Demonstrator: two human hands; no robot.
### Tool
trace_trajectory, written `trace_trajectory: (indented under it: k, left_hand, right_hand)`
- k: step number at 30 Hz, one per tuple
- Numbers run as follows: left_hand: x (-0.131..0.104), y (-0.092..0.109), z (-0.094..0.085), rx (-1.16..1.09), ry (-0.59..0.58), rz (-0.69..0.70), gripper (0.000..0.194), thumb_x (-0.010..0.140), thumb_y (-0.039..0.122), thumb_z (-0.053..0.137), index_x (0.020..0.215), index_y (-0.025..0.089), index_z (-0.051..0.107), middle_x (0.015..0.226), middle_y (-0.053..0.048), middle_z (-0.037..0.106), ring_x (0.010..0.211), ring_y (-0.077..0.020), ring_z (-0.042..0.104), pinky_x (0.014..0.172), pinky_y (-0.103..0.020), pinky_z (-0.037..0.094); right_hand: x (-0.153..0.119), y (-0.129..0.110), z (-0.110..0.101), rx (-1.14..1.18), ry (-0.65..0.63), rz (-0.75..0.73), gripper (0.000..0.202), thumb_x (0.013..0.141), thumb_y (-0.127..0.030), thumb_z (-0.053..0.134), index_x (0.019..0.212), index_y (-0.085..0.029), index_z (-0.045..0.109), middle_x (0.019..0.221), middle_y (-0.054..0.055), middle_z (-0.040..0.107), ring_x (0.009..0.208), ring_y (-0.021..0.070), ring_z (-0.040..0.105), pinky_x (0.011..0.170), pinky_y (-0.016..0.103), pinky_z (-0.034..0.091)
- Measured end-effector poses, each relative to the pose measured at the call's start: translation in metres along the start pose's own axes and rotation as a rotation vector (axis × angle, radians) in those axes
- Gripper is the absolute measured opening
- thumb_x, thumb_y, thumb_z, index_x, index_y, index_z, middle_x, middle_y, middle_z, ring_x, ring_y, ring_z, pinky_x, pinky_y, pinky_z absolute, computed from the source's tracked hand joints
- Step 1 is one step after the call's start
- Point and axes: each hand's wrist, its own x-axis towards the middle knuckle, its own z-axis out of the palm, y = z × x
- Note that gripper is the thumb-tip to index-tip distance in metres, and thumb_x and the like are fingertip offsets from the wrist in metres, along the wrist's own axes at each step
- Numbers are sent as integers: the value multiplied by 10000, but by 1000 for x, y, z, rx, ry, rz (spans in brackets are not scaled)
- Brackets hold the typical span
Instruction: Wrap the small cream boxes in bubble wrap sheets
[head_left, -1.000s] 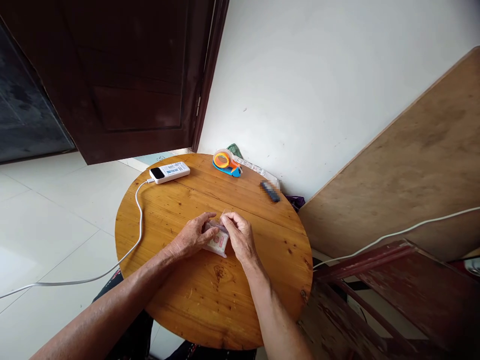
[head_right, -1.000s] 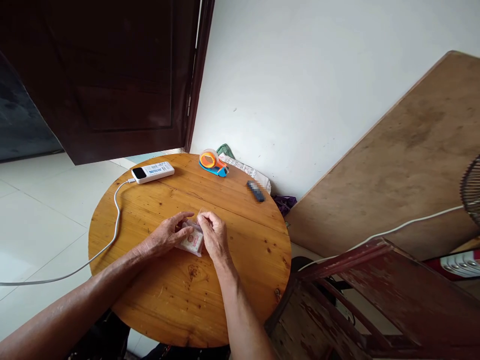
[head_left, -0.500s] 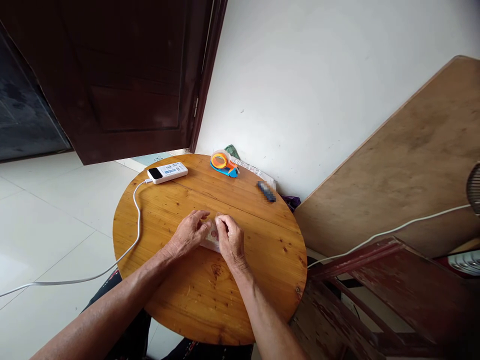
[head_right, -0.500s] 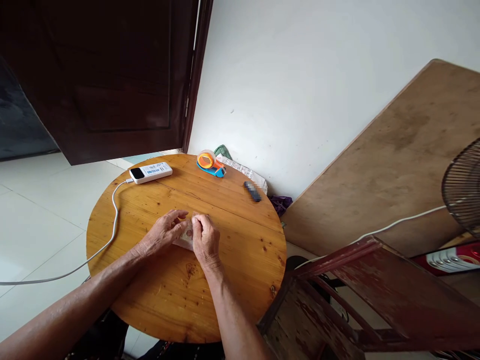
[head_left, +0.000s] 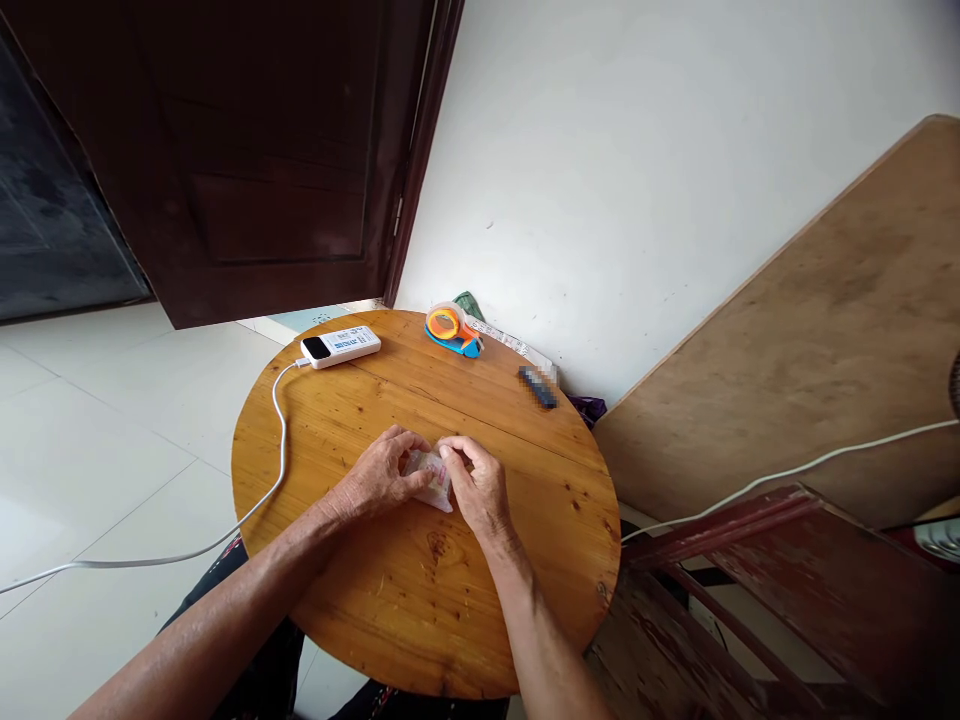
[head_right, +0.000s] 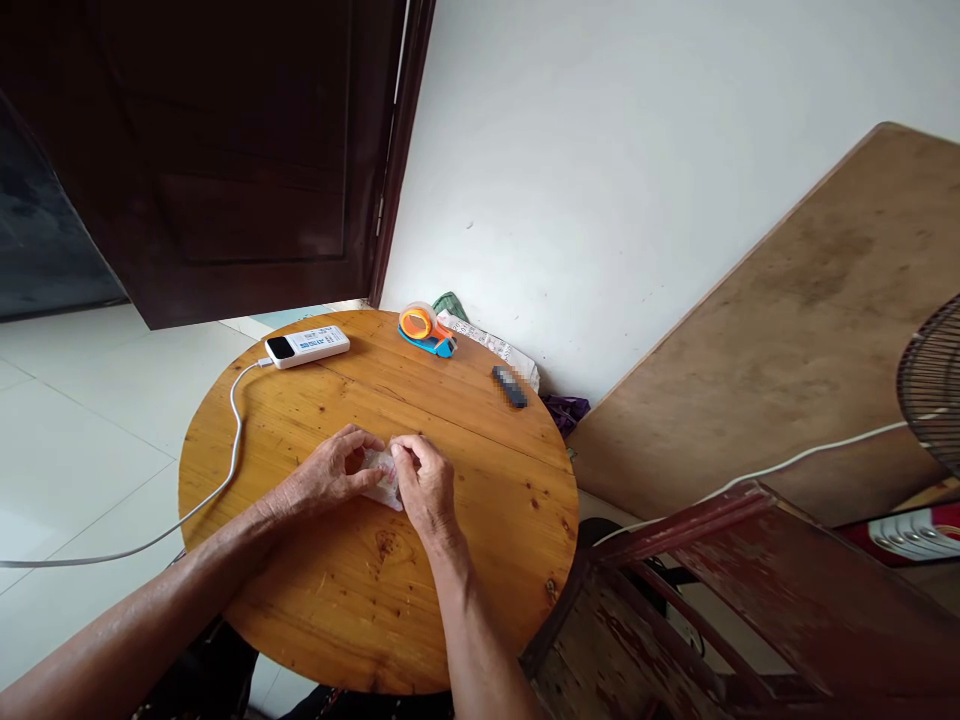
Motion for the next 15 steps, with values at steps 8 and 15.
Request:
trace_trajectory:
  k: [8, 15]
  left_hand:
    - [0, 1, -2, -33, -25, -26, 309, 758, 372, 640, 972, 152, 671, 877, -36, 596, 725, -145, 541, 662, -266, 452]
    - [-1, 3, -5, -120, -23, -75, 298, 742, 343, 597, 955, 153, 685, 907, -44, 630, 774, -172, 586, 670, -272, 464]
  right_hand:
    - [3, -4, -26, 53, -285, -168, 134, 839, -208, 618, 822, -228, 749, 938, 56, 701, 876, 185, 665, 826, 316, 522]
    - [0, -5, -35, 68, -364, -132, 177, 829, -202, 619, 894, -238, 780, 1039, 54, 698, 961, 197, 663, 889, 341, 513]
